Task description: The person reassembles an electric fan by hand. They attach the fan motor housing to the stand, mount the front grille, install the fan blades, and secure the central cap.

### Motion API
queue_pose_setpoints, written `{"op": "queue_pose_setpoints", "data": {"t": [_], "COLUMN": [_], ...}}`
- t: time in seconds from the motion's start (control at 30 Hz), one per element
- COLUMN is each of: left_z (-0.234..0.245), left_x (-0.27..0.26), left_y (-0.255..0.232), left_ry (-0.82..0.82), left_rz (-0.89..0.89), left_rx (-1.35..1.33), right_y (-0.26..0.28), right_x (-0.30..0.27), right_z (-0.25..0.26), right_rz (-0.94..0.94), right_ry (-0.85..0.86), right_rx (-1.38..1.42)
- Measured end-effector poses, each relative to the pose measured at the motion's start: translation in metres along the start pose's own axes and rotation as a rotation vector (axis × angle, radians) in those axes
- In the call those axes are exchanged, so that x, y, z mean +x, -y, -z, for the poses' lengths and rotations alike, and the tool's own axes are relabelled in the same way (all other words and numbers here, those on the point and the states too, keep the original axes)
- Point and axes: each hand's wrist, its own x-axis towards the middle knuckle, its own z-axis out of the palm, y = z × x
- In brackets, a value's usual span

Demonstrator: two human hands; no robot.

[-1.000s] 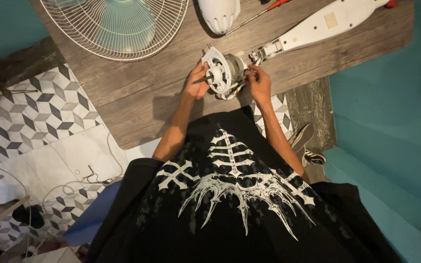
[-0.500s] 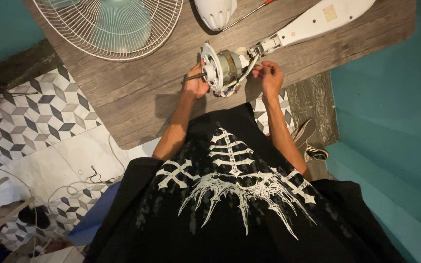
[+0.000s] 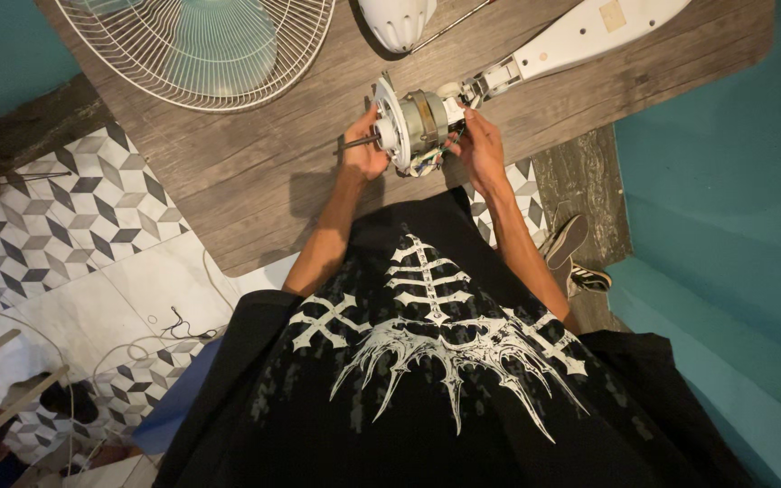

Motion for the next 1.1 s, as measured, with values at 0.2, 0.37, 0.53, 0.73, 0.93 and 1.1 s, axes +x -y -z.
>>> {"op": "queue_pose_setpoints", "data": {"t": [0.2, 0.37, 0.53, 0.73, 0.93, 1.1], "left_z": [-0.052, -0.068, -0.071, -0.078, -0.066, -0.063], "left_x": [-0.009, -0.011, -0.007, -0.001, 0.009, 0.017], "left_y": [-0.012, -0.017, -0.012, -0.014, -0.014, -0.011], "left_ry": [0.058, 0.108, 0.071, -0.188, -0.312, -0.540], "left_rz": [0.150, 0.157, 0.082, -0.064, -0.274, -0.630], "left_rx": [0.003, 0.087, 0.103, 0.276, 0.588, 1.282], "right_y": [-0.011, -0.020, -0.017, -0.014, -0.021, -0.024], "right_x": [0.004, 0.008, 0.005, 0.004, 0.006, 0.015], "right_z": [0.006, 0.012, 0.016, 0.009, -0.012, -0.013], "right_rz": [0.077, 0.074, 0.035, -0.068, -0.132, -0.188], "right_ry": [0.034, -0.021, -0.023, 0.071, 0.128, 0.116], "right_rx": [-0.093, -0.126, -0.074, -0.007, 0.055, 0.016]}}
